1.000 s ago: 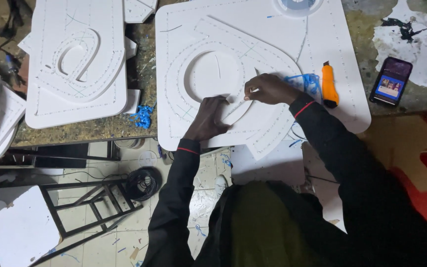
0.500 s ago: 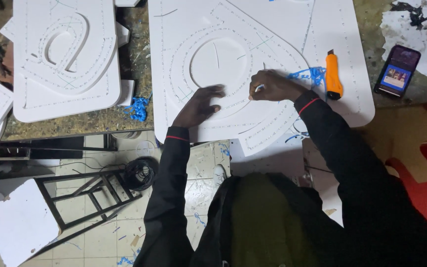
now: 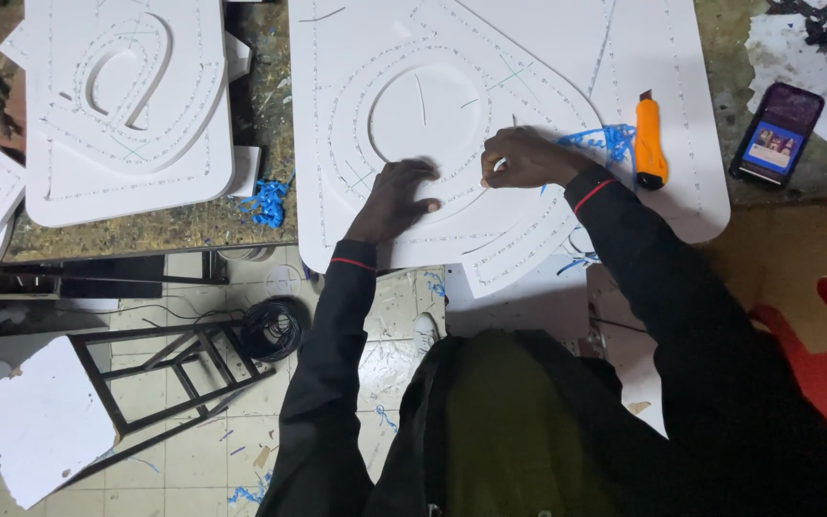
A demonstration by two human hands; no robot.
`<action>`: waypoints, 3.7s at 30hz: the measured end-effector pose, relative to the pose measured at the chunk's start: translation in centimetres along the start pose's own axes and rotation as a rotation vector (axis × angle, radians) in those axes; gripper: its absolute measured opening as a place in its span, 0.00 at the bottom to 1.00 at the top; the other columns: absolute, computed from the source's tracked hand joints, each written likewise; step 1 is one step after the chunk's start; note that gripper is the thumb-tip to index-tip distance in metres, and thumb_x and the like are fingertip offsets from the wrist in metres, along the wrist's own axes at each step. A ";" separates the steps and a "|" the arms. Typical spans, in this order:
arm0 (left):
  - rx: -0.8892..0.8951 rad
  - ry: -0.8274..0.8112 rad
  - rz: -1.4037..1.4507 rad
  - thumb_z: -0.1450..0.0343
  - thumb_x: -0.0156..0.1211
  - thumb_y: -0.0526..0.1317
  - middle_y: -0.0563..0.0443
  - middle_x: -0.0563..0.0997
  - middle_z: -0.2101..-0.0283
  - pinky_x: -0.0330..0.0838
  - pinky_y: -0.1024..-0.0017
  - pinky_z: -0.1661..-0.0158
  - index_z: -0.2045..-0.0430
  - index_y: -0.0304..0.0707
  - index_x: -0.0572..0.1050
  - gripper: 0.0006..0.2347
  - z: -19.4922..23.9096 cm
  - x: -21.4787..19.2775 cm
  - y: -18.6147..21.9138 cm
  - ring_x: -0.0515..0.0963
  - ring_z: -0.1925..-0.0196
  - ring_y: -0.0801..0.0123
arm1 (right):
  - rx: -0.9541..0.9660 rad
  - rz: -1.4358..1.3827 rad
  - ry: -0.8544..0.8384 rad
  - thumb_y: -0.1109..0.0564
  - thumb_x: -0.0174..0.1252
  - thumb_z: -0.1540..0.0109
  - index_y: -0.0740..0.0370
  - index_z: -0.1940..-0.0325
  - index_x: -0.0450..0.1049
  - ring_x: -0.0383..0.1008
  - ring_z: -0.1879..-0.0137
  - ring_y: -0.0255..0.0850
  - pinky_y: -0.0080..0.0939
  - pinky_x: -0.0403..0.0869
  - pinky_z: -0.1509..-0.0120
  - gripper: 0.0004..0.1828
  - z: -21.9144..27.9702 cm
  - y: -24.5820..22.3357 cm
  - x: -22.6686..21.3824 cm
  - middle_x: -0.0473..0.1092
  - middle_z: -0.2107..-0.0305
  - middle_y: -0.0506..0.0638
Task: Attaching blue LED strips into the pre-cut channels of a white sign board component
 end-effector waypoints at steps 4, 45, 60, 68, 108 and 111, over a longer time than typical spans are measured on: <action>-0.009 0.080 -0.050 0.27 0.74 0.65 0.51 0.80 0.40 0.67 0.46 0.35 0.35 0.53 0.79 0.29 -1.7 1.6 -0.7 0.75 0.33 0.44 | 0.010 0.019 0.002 0.58 0.69 0.38 0.56 0.69 0.80 0.81 0.55 0.63 0.66 0.75 0.47 0.05 -0.1 0.5 0.1 0.78 0.71 0.55; -0.251 -0.025 -0.078 0.31 0.77 0.65 0.54 0.76 0.49 0.67 0.53 0.38 0.46 0.55 0.77 0.27 -7.9 3.4 2.3 0.76 0.39 0.51 | 0.247 -0.011 -0.104 0.61 0.71 0.34 0.58 0.53 0.84 0.86 0.42 0.64 0.68 0.79 0.39 0.05 -1.5 -2.2 -2.0 0.85 0.57 0.61; -0.285 -0.131 -0.099 0.32 0.77 0.60 0.52 0.76 0.50 0.67 0.55 0.36 0.47 0.51 0.77 0.26 -4.8 0.0 3.5 0.76 0.39 0.54 | 0.360 0.003 0.009 0.58 0.69 0.35 0.62 0.51 0.87 0.85 0.44 0.69 0.71 0.79 0.40 0.09 4.6 3.4 -10.2 0.85 0.57 0.65; -0.338 -0.114 -0.064 0.37 0.69 0.56 0.54 0.78 0.46 0.67 0.58 0.36 0.48 0.50 0.78 0.25 -5.4 0.2 4.0 0.73 0.39 0.53 | 0.359 0.550 0.565 0.63 0.72 0.33 0.55 0.49 0.87 0.77 0.50 0.59 0.62 0.75 0.54 0.08 8.6 11.7 -9.8 0.79 0.52 0.56; -0.312 0.063 0.041 0.33 0.79 0.66 0.50 0.79 0.48 0.68 0.50 0.34 0.45 0.52 0.77 0.29 -6.2 1.7 4.6 0.78 0.38 0.49 | 0.210 0.322 0.108 0.58 0.70 0.34 0.50 0.62 0.83 0.84 0.46 0.57 0.65 0.75 0.34 0.03 -3.4 3.6 -1.2 0.82 0.64 0.49; -0.326 0.079 0.002 0.32 0.81 0.60 0.54 0.78 0.50 0.67 0.53 0.37 0.46 0.54 0.77 0.26 -7.2 3.3 3.0 0.78 0.40 0.54 | 0.221 0.324 0.075 0.55 0.71 0.35 0.48 0.61 0.82 0.83 0.45 0.56 0.64 0.75 0.36 0.03 -3.7 4.9 -0.5 0.82 0.62 0.47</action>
Point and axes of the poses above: each hand's wrist, its own z-axis away from the middle knuckle, its own x-axis out of the palm, y = z × x, the point moved 1 cm from there along -z, towards the middle knuckle
